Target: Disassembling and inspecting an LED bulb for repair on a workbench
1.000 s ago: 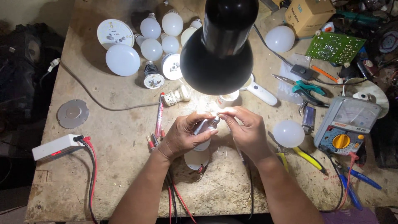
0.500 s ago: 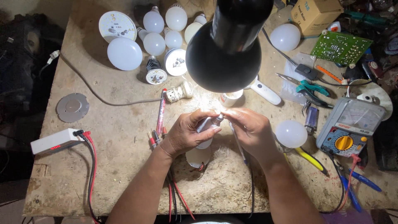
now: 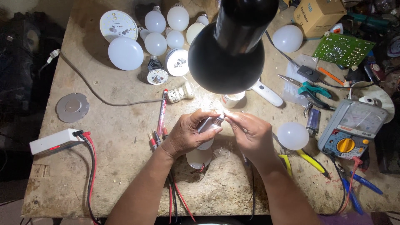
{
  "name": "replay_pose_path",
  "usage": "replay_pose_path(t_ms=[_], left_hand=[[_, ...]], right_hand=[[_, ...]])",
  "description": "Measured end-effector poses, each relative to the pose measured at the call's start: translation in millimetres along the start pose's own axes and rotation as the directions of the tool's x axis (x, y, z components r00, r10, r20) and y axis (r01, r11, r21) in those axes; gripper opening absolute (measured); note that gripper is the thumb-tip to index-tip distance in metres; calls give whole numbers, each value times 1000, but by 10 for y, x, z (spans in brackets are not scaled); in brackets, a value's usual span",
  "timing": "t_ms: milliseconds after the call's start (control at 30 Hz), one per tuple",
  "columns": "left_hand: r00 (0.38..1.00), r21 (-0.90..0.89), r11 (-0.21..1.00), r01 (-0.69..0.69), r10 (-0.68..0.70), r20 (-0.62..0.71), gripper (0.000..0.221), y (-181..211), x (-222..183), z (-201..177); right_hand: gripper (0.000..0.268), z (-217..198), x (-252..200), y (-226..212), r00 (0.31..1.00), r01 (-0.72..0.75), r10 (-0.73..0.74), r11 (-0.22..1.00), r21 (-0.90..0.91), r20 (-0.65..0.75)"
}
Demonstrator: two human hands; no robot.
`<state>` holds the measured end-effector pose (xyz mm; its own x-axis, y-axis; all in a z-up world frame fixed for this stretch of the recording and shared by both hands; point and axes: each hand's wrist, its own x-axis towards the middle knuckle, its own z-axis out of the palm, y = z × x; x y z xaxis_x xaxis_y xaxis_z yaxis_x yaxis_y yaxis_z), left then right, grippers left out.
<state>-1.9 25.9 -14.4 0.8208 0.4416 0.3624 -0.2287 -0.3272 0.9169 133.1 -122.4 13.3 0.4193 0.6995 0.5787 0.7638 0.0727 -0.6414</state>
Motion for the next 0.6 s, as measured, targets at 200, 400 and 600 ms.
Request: replay_pose_path(t_ms=[200, 400, 600], left_hand=[[1000, 14, 1000, 6, -6, 0, 39, -53, -25, 8], [1000, 31, 999, -14, 14, -6, 40, -24, -21, 30], [999, 24, 999, -32, 32, 8, 38, 21, -4, 7]], right_hand=[[11, 57, -84, -49, 999, 36, -40, 994, -105, -31], [12, 51, 3, -208, 993, -97, 96, 995, -23, -69], [9, 3, 104, -132, 999, -40, 41, 999, 6, -26]])
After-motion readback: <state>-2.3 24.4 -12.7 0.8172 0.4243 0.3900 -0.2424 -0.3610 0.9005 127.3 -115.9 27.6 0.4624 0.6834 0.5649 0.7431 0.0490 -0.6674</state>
